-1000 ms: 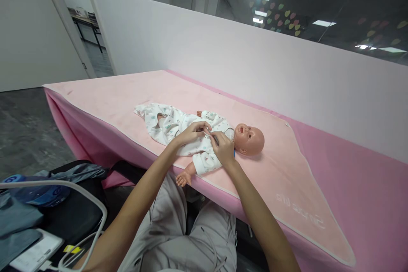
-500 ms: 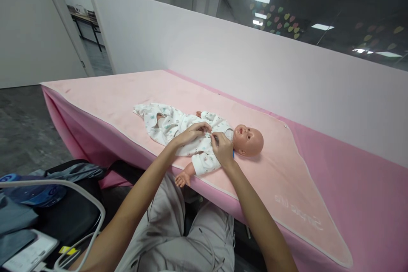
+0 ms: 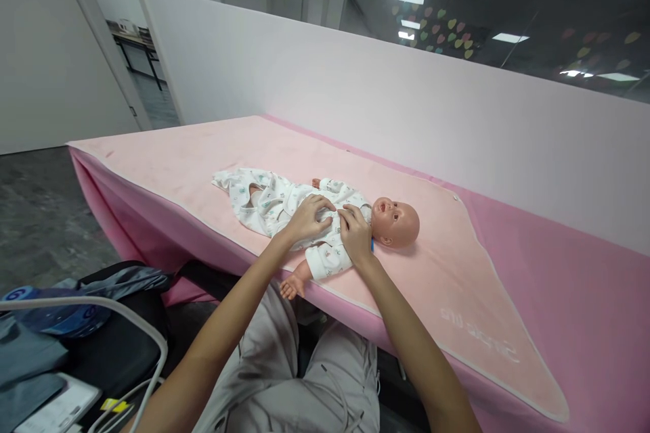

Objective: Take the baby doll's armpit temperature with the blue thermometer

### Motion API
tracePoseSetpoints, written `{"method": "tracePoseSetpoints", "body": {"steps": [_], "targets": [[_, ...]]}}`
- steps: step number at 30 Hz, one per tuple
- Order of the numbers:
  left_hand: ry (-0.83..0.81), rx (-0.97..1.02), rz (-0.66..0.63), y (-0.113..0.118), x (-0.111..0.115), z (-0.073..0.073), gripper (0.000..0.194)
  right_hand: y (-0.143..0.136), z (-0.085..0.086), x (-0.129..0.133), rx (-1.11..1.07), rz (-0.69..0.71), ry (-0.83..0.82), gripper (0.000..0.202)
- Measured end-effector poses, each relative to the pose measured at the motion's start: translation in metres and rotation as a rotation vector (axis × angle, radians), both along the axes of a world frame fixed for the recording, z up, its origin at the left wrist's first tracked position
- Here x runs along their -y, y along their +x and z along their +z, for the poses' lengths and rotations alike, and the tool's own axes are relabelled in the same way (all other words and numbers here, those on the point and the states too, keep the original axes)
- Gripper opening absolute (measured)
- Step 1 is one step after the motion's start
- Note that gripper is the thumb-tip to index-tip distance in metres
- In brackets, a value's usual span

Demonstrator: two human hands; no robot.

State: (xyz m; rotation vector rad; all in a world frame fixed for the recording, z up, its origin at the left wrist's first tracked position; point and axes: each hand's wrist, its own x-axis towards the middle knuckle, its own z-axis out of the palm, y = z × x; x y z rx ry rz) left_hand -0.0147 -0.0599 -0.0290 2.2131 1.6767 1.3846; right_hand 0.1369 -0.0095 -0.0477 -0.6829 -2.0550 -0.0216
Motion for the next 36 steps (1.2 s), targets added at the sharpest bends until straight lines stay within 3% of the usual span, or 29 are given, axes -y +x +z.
{"method": "tracePoseSetpoints", "body": {"steps": [6, 14, 20, 23, 29, 33, 36], "targets": [[0.02, -0.05, -0.001, -0.003, 0.012, 0.001, 0.028, -0.001, 0.002, 0.002, 0.029, -0.031, -0.026, 0.029], [0.023, -0.085, 0.081, -0.047, 0.035, -0.007, 0.027, 0.0, 0.006, 0.012, 0.122, -0.088, -0.004, 0.03], [0.009, 0.021, 0.065, -0.047, 0.036, -0.01, 0.022, -0.007, 0.014, 0.021, 0.379, -0.021, 0.139, 0.035], [-0.004, 0.066, 0.054, -0.047, 0.037, -0.011, 0.02, -0.007, 0.02, 0.021, 0.387, -0.015, 0.168, 0.035], [-0.015, 0.106, 0.103, -0.047, 0.036, -0.014, 0.021, 0.033, 0.019, 0.035, 0.213, -0.133, 0.056, 0.029], [-0.004, 0.108, 0.128, -0.047, 0.033, -0.015, 0.024, 0.073, 0.005, 0.057, 0.235, -0.315, -0.178, 0.025], [-0.009, 0.113, 0.135, -0.048, 0.032, -0.016, 0.025, 0.094, -0.01, 0.07, 0.331, -0.389, -0.248, 0.026]]}}
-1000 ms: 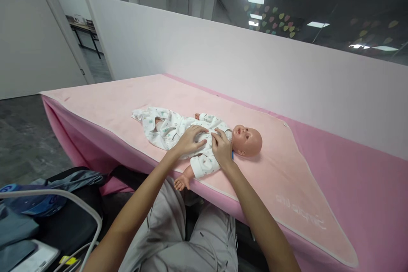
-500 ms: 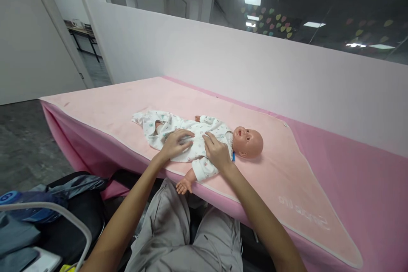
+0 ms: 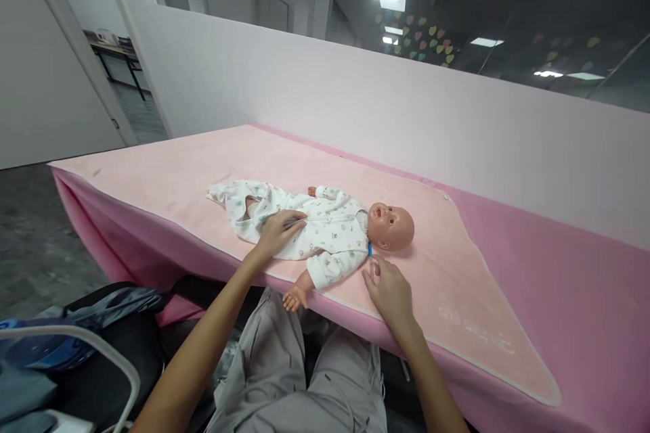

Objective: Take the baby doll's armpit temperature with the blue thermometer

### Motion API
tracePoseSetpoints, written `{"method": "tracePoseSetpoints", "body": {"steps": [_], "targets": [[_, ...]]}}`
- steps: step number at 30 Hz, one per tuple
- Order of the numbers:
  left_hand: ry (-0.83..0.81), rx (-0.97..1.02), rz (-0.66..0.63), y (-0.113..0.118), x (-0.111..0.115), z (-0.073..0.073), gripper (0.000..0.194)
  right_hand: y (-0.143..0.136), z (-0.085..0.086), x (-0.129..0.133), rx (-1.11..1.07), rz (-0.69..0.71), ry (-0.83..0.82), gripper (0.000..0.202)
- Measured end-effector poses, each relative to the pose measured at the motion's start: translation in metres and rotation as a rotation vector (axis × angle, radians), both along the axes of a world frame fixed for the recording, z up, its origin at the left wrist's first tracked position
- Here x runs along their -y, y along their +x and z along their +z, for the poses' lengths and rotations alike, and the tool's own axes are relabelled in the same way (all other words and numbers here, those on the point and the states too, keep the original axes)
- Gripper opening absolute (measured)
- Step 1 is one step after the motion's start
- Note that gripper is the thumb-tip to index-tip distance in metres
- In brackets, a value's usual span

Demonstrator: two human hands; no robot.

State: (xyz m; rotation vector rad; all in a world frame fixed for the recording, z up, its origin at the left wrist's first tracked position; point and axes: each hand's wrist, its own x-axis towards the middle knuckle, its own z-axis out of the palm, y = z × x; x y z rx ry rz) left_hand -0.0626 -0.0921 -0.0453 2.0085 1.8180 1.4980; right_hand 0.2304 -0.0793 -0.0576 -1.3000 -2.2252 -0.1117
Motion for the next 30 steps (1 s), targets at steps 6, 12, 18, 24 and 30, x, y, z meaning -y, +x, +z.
{"method": "tracePoseSetpoints", "body": {"steps": [6, 12, 18, 24, 30], "targets": [[-0.007, -0.021, 0.018, -0.001, 0.0, -0.001, 0.027, 0.012, 0.001, 0.007, -0.221, -0.069, 0.053, 0.028], [-0.007, -0.042, 0.024, -0.001, 0.002, 0.001, 0.027, 0.016, 0.037, 0.002, -0.577, -0.054, 0.076, 0.022], [-0.002, -0.037, 0.032, 0.0, 0.002, 0.001, 0.026, 0.015, 0.041, 0.002, -0.541, 0.047, -0.224, 0.041], [0.007, -0.057, 0.035, -0.002, 0.001, 0.0, 0.024, 0.022, 0.023, -0.001, -0.525, 0.052, -0.485, 0.048], [0.015, -0.076, 0.029, -0.003, 0.003, 0.0, 0.024, 0.04, 0.068, -0.012, -0.46, 0.207, -0.762, 0.049]]}}
